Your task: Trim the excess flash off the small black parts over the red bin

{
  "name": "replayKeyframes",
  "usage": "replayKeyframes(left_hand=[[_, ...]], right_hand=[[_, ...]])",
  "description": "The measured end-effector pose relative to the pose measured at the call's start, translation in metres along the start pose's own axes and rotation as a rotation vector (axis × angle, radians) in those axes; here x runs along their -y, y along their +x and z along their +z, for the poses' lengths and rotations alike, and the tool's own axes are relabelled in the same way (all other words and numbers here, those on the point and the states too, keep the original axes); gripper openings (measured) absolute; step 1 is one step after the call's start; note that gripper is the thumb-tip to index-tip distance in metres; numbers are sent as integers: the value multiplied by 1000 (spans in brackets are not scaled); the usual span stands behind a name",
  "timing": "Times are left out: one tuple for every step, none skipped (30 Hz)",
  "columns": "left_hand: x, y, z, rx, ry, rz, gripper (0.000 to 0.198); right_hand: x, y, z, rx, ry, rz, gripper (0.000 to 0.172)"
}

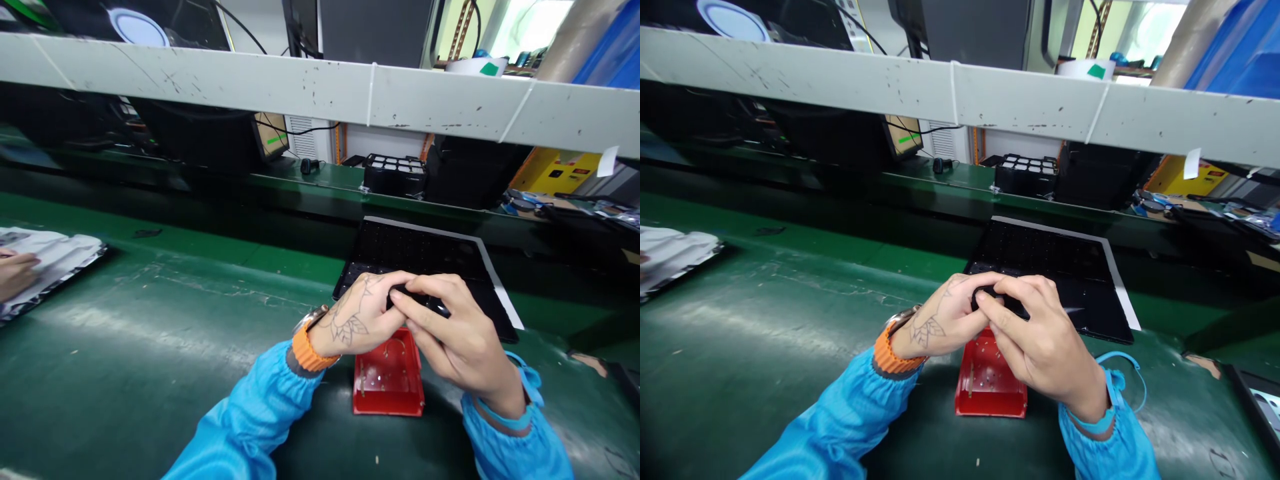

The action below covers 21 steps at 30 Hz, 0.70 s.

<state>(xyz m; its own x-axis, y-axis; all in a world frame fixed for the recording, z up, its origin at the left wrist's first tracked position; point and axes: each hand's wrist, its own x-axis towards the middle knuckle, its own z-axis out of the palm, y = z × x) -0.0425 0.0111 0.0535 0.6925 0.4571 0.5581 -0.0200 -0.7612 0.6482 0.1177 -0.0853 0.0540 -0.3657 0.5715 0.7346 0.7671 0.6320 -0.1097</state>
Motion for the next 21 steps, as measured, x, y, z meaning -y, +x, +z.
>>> replayKeyframes(left_hand=[[1, 0, 0, 3, 8, 4, 34], [1, -1, 0, 8, 16, 8, 34], [1, -1, -1, 14, 21, 11, 34], [1, -1, -1, 19, 24, 14, 35], [1, -1, -1, 24, 25, 16, 37], [1, -1, -2, 28, 25, 17, 39], [1, -1, -2, 28, 22, 15, 40], [1, -1, -2, 29, 18, 9, 42], [1, -1, -2, 30, 13, 4, 42], [1, -1, -2, 34, 7, -1, 42], [1, -1, -2, 38, -1, -5, 42], [1, -1, -2, 40, -8, -6, 42], [0, -1, -2, 39, -14, -6, 42], [0, -1, -2, 35, -18, -5, 42], [-1, -1, -2, 28, -21, -4, 42], [-1, -1, -3, 25, -26, -6, 43], [-2, -1, -3, 23, -32, -9, 43], [-3, -1, -4, 24, -39, -13, 43], [-4, -1, -5, 25, -46, -18, 43], [-4, 0, -5, 27, -53, -20, 43], [-5, 0, -6, 29, -58, -23, 42]], right_hand=[[0, 0, 0, 4, 0, -3, 30], [0, 0, 0, 7, -1, -6, 30], [0, 0, 0, 9, -2, -8, 29], [0, 0, 0, 8, -2, -10, 28], [1, 0, 0, 4, -1, -12, 28], [1, 0, 1, 1, 2, -14, 28], [1, 1, 1, -4, 6, -16, 28], [2, 1, 1, -8, 9, -17, 28], [2, 1, 2, -14, 12, -17, 27], [2, 2, 2, -18, 16, -18, 27], [2, 2, 2, -21, 19, -19, 27], [1, 2, 2, -25, 20, -20, 27], [1, 3, 2, -29, 20, -23, 27], [1, 3, 2, -32, 19, -27, 27], [0, 2, 2, -35, 18, -32, 28], [0, 2, 2, -37, 16, -40, 29], [0, 2, 2, -39, 16, -47, 29], [0, 1, 2, -42, 17, -54, 30], [0, 1, 2, -47, 18, -58, 31], [0, 1, 2, -55, 18, -59, 31], [0, 1, 2, -63, 18, -56, 31]])
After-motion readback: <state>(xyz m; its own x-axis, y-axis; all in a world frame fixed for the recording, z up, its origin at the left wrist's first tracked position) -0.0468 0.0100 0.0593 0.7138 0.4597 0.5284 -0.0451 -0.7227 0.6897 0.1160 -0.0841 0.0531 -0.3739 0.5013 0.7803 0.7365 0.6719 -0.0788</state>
